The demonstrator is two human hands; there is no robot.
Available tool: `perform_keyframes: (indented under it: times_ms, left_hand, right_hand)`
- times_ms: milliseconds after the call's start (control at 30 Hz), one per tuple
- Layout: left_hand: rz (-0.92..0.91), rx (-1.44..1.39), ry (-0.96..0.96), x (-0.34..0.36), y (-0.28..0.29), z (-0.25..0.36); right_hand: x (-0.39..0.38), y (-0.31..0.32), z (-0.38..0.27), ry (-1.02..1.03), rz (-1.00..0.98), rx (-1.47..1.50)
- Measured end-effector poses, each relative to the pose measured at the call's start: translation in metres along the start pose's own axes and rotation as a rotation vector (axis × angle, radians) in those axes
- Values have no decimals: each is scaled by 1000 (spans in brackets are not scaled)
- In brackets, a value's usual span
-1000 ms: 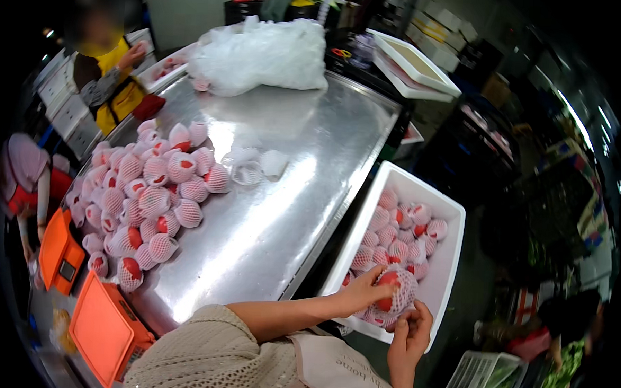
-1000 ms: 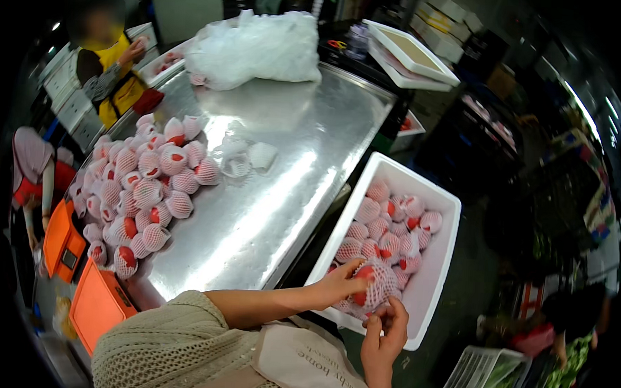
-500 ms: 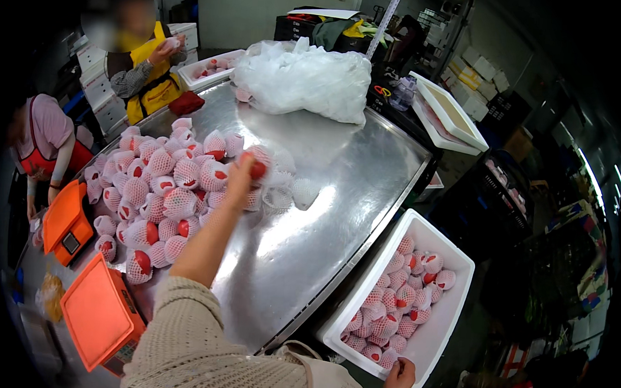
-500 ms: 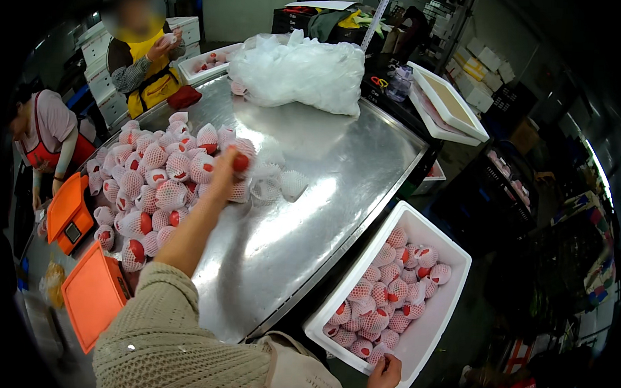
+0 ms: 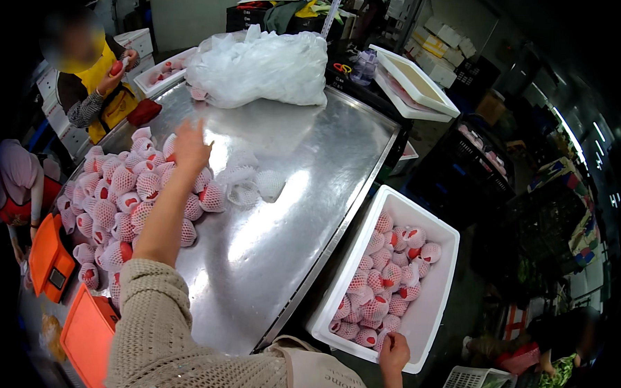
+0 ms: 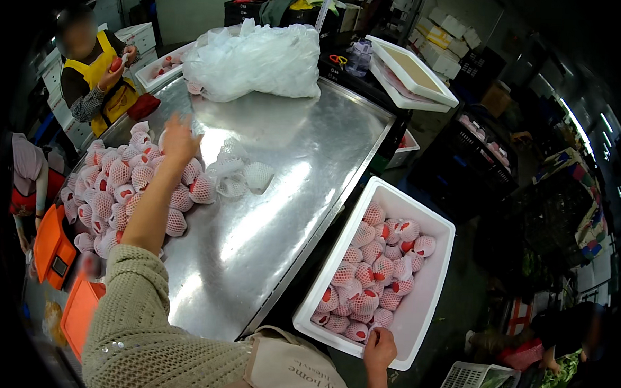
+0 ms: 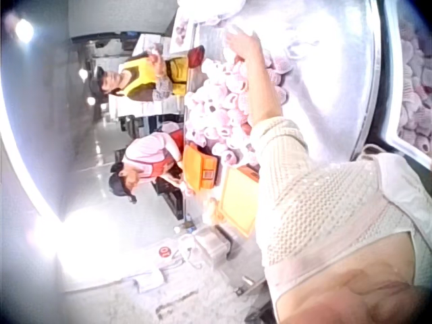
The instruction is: The person repeatedly picks red tomatoes from a white bin, wraps each one in a pink foam net, and places the wrapped tomatoes onto a metal table. The person handles the tomatoes one at a time throughout the clip.
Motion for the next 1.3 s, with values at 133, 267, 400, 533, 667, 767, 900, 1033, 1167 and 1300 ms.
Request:
perform_keyframes:
  times_ms: [133, 267, 400, 533, 667, 767, 900, 1033, 1167, 1300]
  left_hand:
    - [-437, -322, 105, -29, -47, 93]
    - [-609, -159, 104, -62, -81, 121]
    - [-758, -170, 92, -63, -110, 129]
    - [-722, -427, -43, -42, -192, 131]
    - [40, -670, 154, 50, -184, 95]
    - [-26, -757, 382, 89, -134, 143]
    - [-55, -500, 170, 79, -88, 170]
    - [3, -500, -363, -2, -68, 290]
    - [-870, -730, -771, -185, -35, 418]
    - [-733, -64, -1502, -336, -7, 439]
  right_hand:
    - [0, 3, -6, 33, 68, -17]
    - [4, 8, -15, 24, 84, -37]
    - [1, 12, -16, 30, 124, -23]
    - [1, 13, -15, 27, 133, -29]
    - [4, 7, -14, 29, 84, -17]
    - [4, 13, -4, -5, 153, -65]
    - [10, 16, -12, 28, 149, -33]
    - [7, 17, -11, 23, 152, -36]
    - [5, 16, -7, 15, 146, -12]
    - [3, 13, -7, 19, 159, -8]
Point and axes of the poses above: each hand's wrist, its own x-axis towards the middle knuckle, its own y-axis out of the back of the hand, z = x × y, the point moved 5 cm from there along x, towards the middle knuckle, and after that the axes turned 3 degrees about z, right-handed, at the moved point
